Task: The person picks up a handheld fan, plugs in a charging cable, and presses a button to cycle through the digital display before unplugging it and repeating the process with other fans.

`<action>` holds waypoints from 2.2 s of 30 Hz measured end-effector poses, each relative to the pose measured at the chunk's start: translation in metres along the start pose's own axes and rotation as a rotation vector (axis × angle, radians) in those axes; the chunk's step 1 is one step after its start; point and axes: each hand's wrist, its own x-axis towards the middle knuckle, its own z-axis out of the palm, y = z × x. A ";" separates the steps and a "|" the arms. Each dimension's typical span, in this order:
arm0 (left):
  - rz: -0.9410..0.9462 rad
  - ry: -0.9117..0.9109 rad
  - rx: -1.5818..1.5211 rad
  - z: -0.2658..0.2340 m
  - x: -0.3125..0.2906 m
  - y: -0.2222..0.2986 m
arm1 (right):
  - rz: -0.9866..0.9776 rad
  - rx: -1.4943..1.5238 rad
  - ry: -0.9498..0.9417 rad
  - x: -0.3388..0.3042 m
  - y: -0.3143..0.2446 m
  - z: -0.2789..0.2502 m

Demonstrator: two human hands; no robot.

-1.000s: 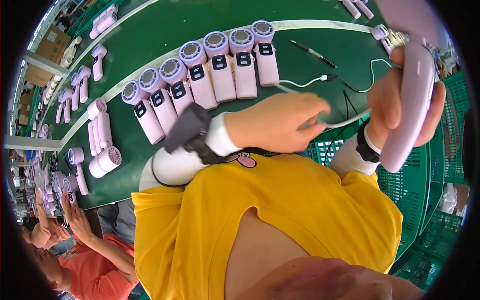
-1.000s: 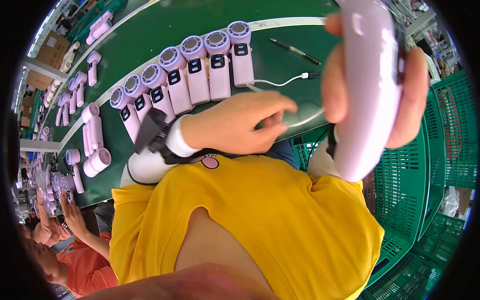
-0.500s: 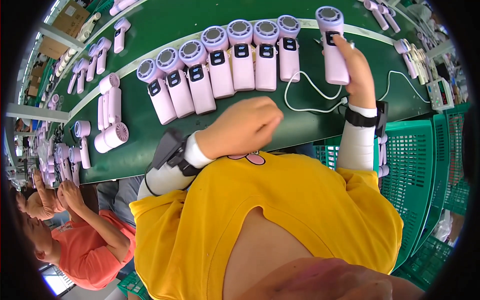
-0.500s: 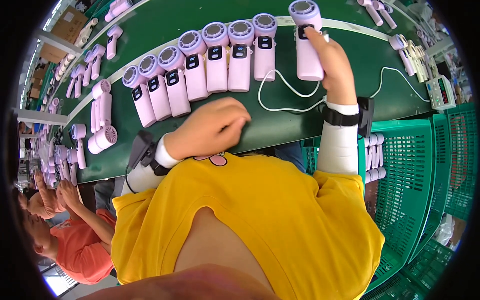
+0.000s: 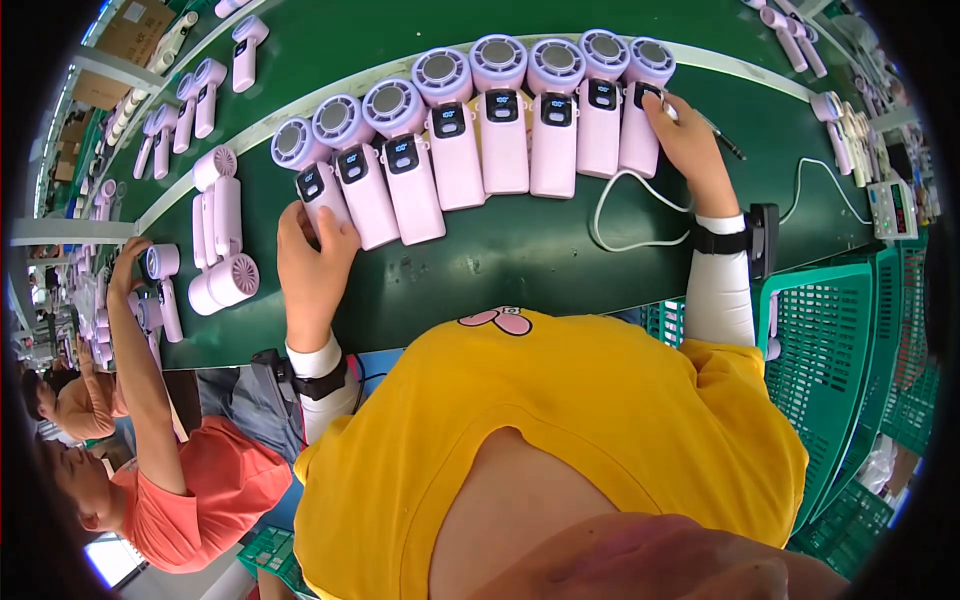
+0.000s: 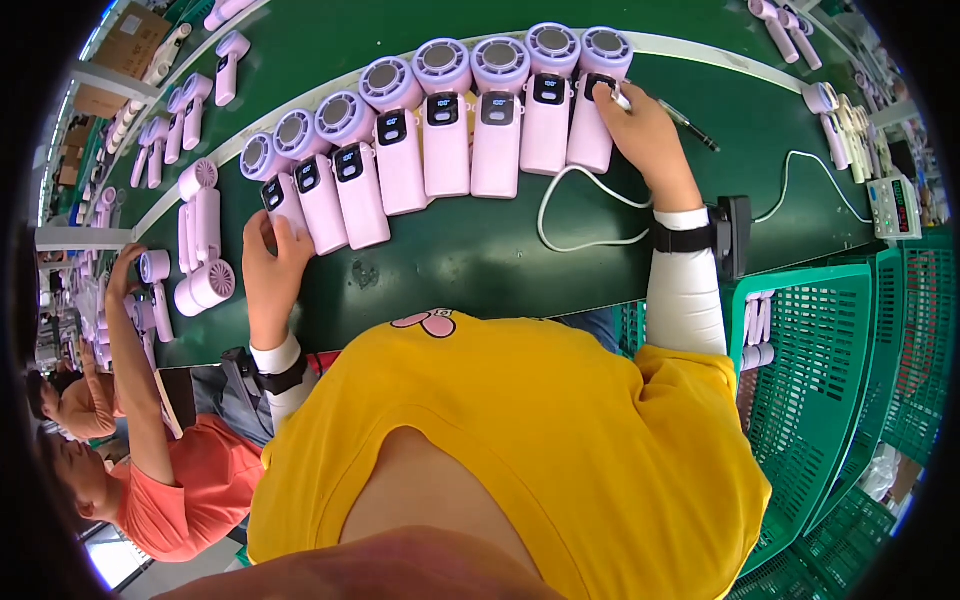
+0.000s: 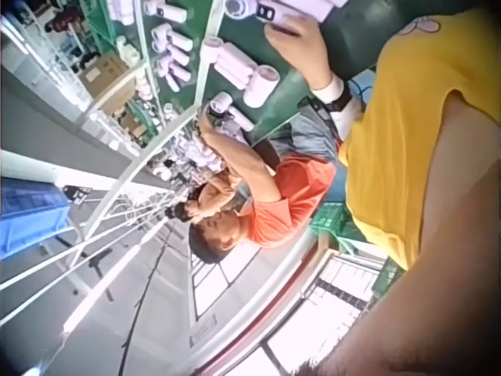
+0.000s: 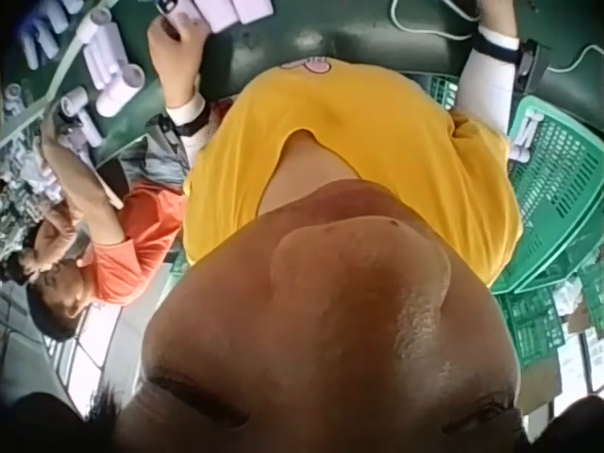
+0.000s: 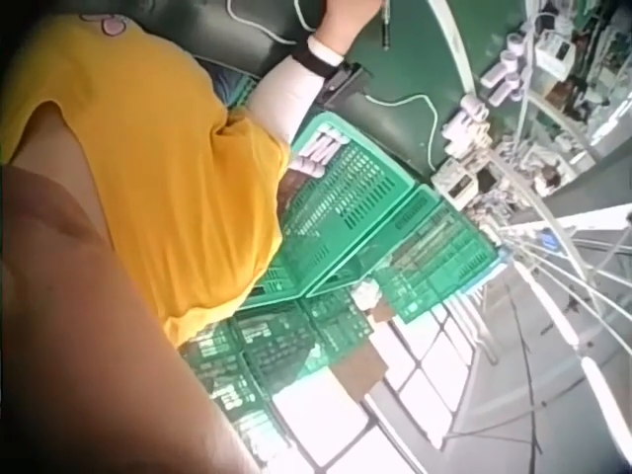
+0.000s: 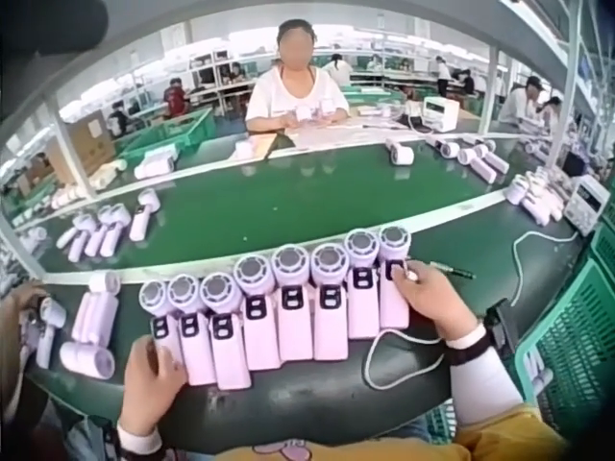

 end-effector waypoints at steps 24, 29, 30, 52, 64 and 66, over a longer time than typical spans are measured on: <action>0.334 -0.476 -1.053 -0.005 0.008 0.143 | -0.798 1.160 -0.011 -0.017 -0.207 -0.042; 0.701 -0.317 -0.819 0.004 0.022 0.143 | -0.784 1.131 0.023 -0.016 -0.197 -0.043; 0.823 -0.259 -0.727 0.008 0.027 0.140 | -0.745 1.147 -0.003 -0.016 -0.196 -0.042; 0.536 -0.715 -1.671 -0.072 0.023 0.145 | -0.831 0.749 0.139 -0.041 -0.196 -0.056; 0.897 0.479 -1.344 -0.075 -0.040 0.154 | -0.744 0.831 0.235 -0.040 -0.198 -0.068; 0.973 0.521 -1.210 -0.071 -0.043 0.153 | -0.675 0.723 0.222 -0.049 -0.193 -0.069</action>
